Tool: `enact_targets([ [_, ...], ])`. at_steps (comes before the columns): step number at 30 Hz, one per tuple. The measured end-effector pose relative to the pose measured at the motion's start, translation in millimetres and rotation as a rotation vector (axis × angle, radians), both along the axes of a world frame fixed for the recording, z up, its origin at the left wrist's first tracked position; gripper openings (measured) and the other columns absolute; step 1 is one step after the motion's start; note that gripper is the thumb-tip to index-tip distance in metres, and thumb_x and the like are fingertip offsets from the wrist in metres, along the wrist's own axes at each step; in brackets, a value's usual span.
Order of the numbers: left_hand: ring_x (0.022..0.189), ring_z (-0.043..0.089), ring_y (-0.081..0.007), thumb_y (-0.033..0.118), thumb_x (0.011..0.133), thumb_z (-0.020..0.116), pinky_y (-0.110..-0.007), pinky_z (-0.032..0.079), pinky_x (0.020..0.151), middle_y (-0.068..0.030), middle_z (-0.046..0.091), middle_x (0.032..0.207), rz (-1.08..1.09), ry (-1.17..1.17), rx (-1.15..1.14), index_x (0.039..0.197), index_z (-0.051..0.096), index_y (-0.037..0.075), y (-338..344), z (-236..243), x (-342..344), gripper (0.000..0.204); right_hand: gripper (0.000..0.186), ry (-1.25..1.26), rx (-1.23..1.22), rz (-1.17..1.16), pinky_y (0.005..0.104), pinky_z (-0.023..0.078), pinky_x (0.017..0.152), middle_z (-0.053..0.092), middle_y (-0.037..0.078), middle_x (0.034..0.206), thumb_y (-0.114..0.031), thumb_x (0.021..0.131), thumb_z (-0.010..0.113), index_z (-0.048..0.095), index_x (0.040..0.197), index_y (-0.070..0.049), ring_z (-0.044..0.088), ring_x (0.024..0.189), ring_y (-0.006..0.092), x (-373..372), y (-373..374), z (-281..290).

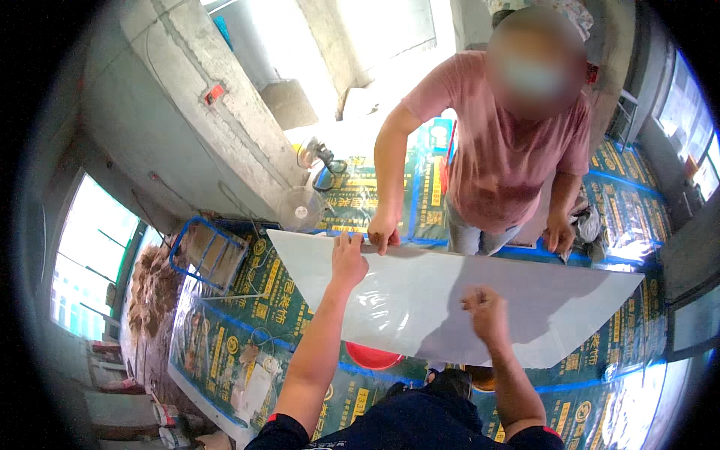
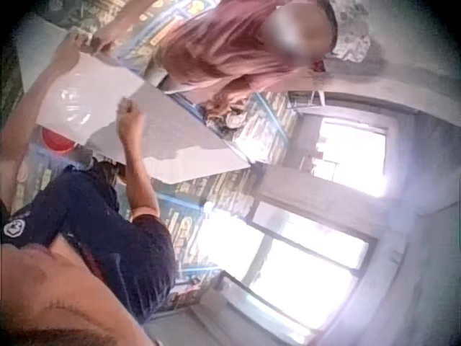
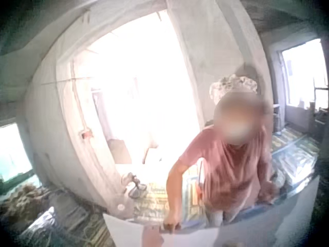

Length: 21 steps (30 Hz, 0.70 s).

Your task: The person moves a large tile from a staging area to a prepared floor section with a second person, aligns it with existing tiles and a laser level, and then uses a wooden block and a hammer to tap the tile into place, checking the alignment with tape and a small level.

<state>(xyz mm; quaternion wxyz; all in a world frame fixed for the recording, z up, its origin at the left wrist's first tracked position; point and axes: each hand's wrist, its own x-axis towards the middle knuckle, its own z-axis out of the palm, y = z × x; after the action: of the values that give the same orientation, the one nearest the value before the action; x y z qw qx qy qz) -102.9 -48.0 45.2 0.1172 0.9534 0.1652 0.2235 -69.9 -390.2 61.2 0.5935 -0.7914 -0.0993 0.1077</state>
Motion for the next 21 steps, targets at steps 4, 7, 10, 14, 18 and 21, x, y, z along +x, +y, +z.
enact_targets([
  [4,0.1,0.052,-0.0396,0.001,0.071,0.062,-0.048,0.045,0.084,-0.0201,0.054,0.105,-0.008,0.008,0.052,0.108,0.06,0.003,16,-13,-6,0.038,0.024,-0.12,-0.124,0.287,0.0377,0.051,0.068,0.065,0.021,0.078,-0.024,0.093,0.063,0.067,0.087,-0.001,0.063,0.07,0.0316,-36,99,42],
  [7,0.097,0.052,-0.0404,0.003,0.071,0.061,-0.05,0.044,0.082,-0.0195,0.052,0.101,-0.016,-0.075,0.03,0.103,0.058,0.005,16,-20,-10,0.032,0.021,-0.316,0.003,0.399,0.0408,0.051,0.068,0.064,0.022,0.085,-0.021,0.092,0.063,0.066,0.095,-0.001,0.064,0.076,0.038,-50,155,62],
  [10,0.098,0.051,-0.0418,0.016,0.079,0.061,-0.053,0.042,0.084,-0.0192,0.053,0.103,-0.02,-0.091,-0.093,0.105,0.058,0.008,19,-23,-22,0.028,0.023,-0.52,-0.008,0.487,0.0432,0.051,0.077,0.065,0.021,0.093,-0.02,0.091,0.062,0.065,0.104,-0.002,0.065,0.088,0.0374,-57,226,82],
  [14,0.106,0.051,-0.0422,0.025,0.089,0.057,-0.051,0.041,0.091,-0.0201,0.054,0.113,0.11,-0.272,-0.36,0.115,0.058,0.009,12,-13,-24,0.03,0.036,-0.668,-0.497,0.526,0.0464,0.046,0.094,0.061,0.022,0.116,-0.028,0.09,0.061,0.064,0.108,0.003,0.056,0.113,0.0376,-55,341,77],
  [18,0.108,0.051,-0.0409,0.024,0.09,0.056,-0.051,0.04,0.093,-0.0192,0.054,0.116,-0.028,-0.308,-0.462,0.117,0.057,0.009,3,-20,-24,0.031,0.048,-0.671,-0.816,0.542,0.0466,0.044,0.098,0.056,0.022,0.126,-0.033,0.088,0.063,0.061,0.114,0.008,0.054,0.116,0.0384,-44,405,10],
  [21,0.109,0.051,-0.0399,0.024,0.091,0.055,-0.051,0.039,0.094,-0.0185,0.054,0.118,-0.12,-0.317,-0.55,0.119,0.057,0.009,10,-29,-41,0.032,0.05,-0.76,-0.886,0.42,0.0463,0.044,0.099,0.056,0.022,0.122,-0.035,0.087,0.064,0.061,0.119,0.004,0.053,0.115,0.0386,-60,418,0],
])
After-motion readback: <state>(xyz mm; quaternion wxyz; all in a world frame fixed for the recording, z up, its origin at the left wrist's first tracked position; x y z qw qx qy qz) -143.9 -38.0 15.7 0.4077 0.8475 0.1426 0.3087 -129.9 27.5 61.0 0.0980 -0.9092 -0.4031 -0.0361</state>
